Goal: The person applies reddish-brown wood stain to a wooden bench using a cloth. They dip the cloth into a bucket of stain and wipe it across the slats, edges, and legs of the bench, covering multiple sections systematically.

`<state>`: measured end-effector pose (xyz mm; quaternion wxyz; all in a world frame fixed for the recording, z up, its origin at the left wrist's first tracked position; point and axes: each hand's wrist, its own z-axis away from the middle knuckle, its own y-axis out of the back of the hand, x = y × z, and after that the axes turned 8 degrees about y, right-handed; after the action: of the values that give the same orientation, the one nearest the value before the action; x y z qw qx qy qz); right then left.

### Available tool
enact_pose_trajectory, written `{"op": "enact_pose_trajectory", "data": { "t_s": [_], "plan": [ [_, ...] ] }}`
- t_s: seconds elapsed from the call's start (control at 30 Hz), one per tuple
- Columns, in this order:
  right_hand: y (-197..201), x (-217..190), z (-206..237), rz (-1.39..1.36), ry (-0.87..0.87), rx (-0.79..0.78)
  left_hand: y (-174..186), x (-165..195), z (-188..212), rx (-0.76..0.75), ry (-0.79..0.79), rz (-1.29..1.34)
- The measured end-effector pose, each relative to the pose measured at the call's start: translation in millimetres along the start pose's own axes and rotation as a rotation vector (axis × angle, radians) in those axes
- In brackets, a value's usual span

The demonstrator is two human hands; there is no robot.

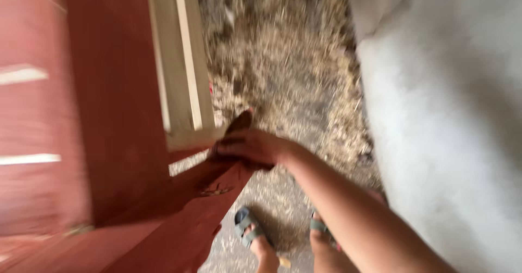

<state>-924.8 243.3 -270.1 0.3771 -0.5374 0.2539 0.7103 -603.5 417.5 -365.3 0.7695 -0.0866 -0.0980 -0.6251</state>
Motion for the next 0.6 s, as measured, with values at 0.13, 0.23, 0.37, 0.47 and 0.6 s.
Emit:
{"op": "enact_pose_trajectory", "data": {
  "t_s": [0.13, 0.23, 0.37, 0.47, 0.6],
  "plan": [
    [1, -80, 32, -0.193, -0.139, -0.021, -24, 28, 35, 0.009, 0.007, 0.029],
    [-10, -131, 51, -0.232, 0.206, 0.032, -42, 53, 69, 0.012, 0.062, 0.081],
    [-5, -192, 80, -0.274, -0.072, 0.093, -66, 90, 117, 0.05, 0.028, 0.11],
    [-21, -249, 101, -0.438, -0.108, 0.207, -76, 131, 158, 0.072, -0.167, 0.188],
    [-50, -335, 125, -0.703, 0.446, 0.247, -76, 186, 239, 0.147, -0.517, 0.373]
  ]
}}
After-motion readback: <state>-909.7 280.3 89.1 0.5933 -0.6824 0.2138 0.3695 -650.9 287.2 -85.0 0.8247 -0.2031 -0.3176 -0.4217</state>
